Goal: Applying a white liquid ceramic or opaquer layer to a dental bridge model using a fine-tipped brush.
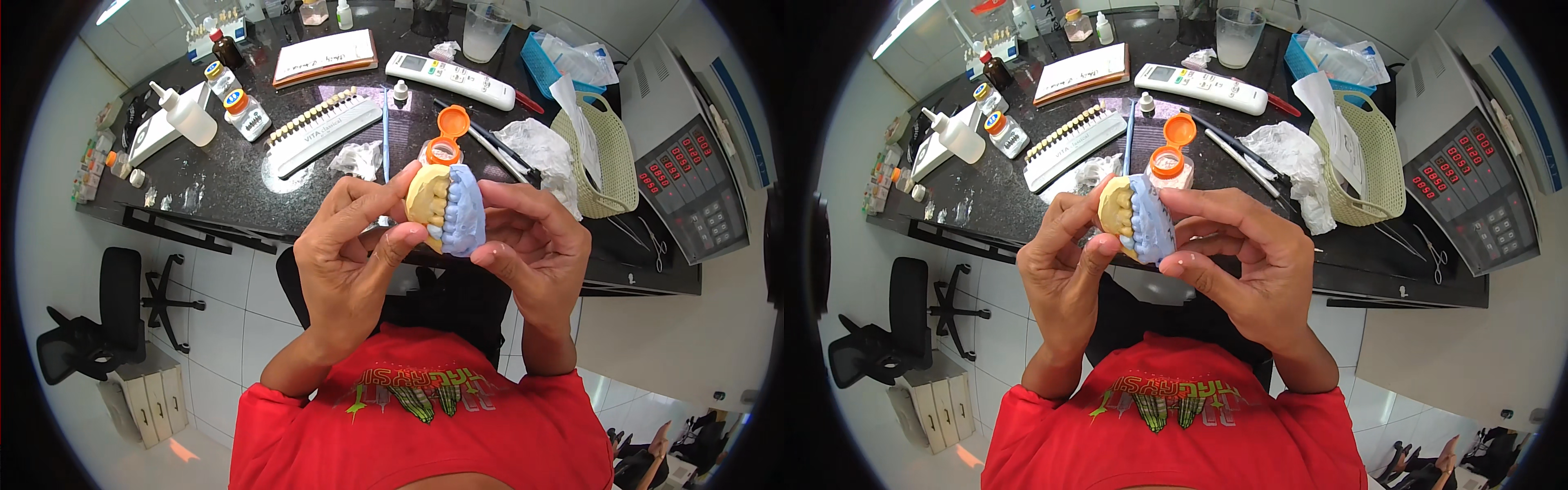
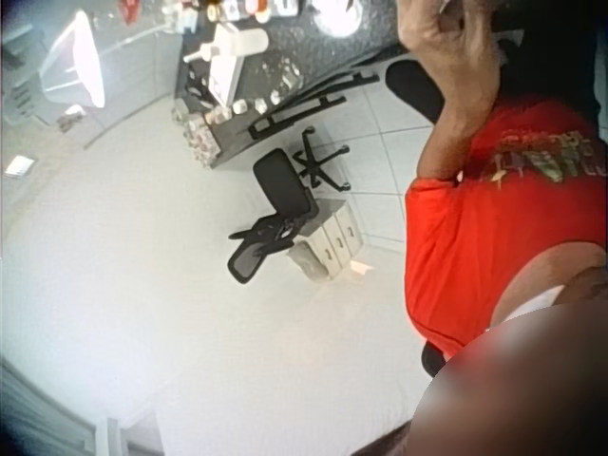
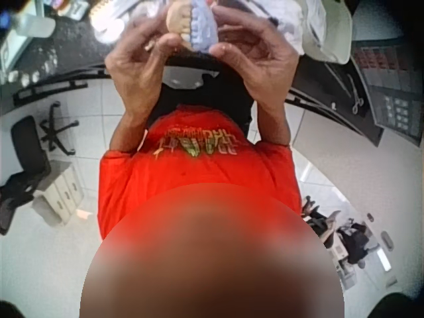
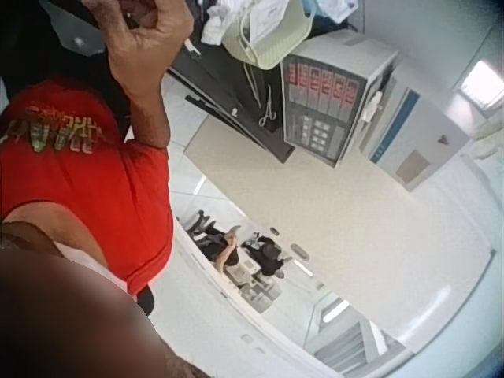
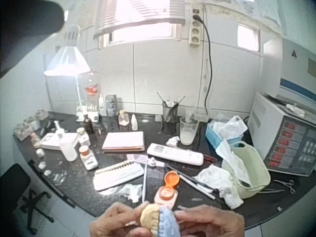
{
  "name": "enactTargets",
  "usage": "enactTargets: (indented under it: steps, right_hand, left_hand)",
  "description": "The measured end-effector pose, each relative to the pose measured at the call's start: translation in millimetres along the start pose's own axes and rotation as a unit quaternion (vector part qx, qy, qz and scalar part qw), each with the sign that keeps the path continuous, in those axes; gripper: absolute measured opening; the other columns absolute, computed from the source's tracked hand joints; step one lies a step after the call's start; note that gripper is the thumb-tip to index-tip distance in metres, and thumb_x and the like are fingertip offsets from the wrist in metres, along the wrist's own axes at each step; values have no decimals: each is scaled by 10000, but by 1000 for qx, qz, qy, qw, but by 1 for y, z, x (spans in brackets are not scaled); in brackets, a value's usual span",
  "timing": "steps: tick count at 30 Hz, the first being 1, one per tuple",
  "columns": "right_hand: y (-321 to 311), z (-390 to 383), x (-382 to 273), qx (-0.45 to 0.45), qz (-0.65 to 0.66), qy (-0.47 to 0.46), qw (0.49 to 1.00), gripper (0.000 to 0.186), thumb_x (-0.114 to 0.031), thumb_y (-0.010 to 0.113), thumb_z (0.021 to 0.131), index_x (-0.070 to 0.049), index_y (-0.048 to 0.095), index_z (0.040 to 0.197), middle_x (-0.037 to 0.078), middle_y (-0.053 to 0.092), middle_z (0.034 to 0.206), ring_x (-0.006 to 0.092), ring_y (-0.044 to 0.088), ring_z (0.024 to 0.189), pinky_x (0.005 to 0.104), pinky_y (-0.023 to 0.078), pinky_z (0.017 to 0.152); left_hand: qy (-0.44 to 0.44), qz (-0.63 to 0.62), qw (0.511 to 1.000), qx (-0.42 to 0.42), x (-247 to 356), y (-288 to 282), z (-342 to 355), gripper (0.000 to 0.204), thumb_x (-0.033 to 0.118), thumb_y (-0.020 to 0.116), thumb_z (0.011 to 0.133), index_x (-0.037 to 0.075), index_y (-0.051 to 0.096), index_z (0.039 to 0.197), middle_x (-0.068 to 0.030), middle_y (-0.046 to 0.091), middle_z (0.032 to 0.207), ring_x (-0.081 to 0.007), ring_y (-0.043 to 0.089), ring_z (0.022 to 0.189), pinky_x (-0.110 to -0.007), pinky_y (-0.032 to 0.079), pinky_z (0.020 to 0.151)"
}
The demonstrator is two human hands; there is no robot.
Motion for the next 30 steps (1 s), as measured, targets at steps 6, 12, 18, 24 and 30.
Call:
enactTargets:
  steps: [6,12,18,24,30]
  right_hand:
    - [0,3,6,-10,-11,-17,1000,407,21,683,699,13,555,1085,115,570,1014,138,578,842,244,519,723]
    - [2,5,6,-16,-30,-23,999,408,-2,693,695,-3,564,1082,109,576,1001,130,580,826,239,516,717]
    - [2,7,3,-7,-71,-61,996,411,-36,717,675,-16,580,1063,115,598,975,144,591,802,249,512,690]
    - [2,6,4,-8,-70,-69,995,401,-34,717,672,-11,585,1050,131,604,979,157,598,815,253,514,689]
    - [3,4,0,-16,-75,-100,992,380,-27,714,672,-1,590,1031,143,604,978,171,603,828,259,517,685]
  left_hand:
    - [14,81,996,36,4,0,-1,315,67,580,820,-27,541,1118,-76,519,932,-103,520,844,-184,505,685]
    - [2,35,999,20,7,1,-10,348,110,442,897,-69,447,1195,-212,536,1126,-214,561,981,-283,492,771]
    - [16,117,992,41,9,6,-10,360,41,430,873,-92,421,1207,-223,559,1090,-190,599,908,-246,469,761]
    - [7,45,996,73,10,10,-12,350,38,419,884,-72,424,1216,-208,552,1111,-168,566,958,-243,464,774]
    - [-19,57,995,82,6,5,-11,315,68,484,881,-69,480,1165,-177,568,1093,-151,559,948,-245,472,767]
Point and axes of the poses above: each hand's wrist, its own z-axis towards the middle knuckle, its own y-axis out of the palm, x = y × z, the point moved 6 cm from there along z, towards the middle knuckle
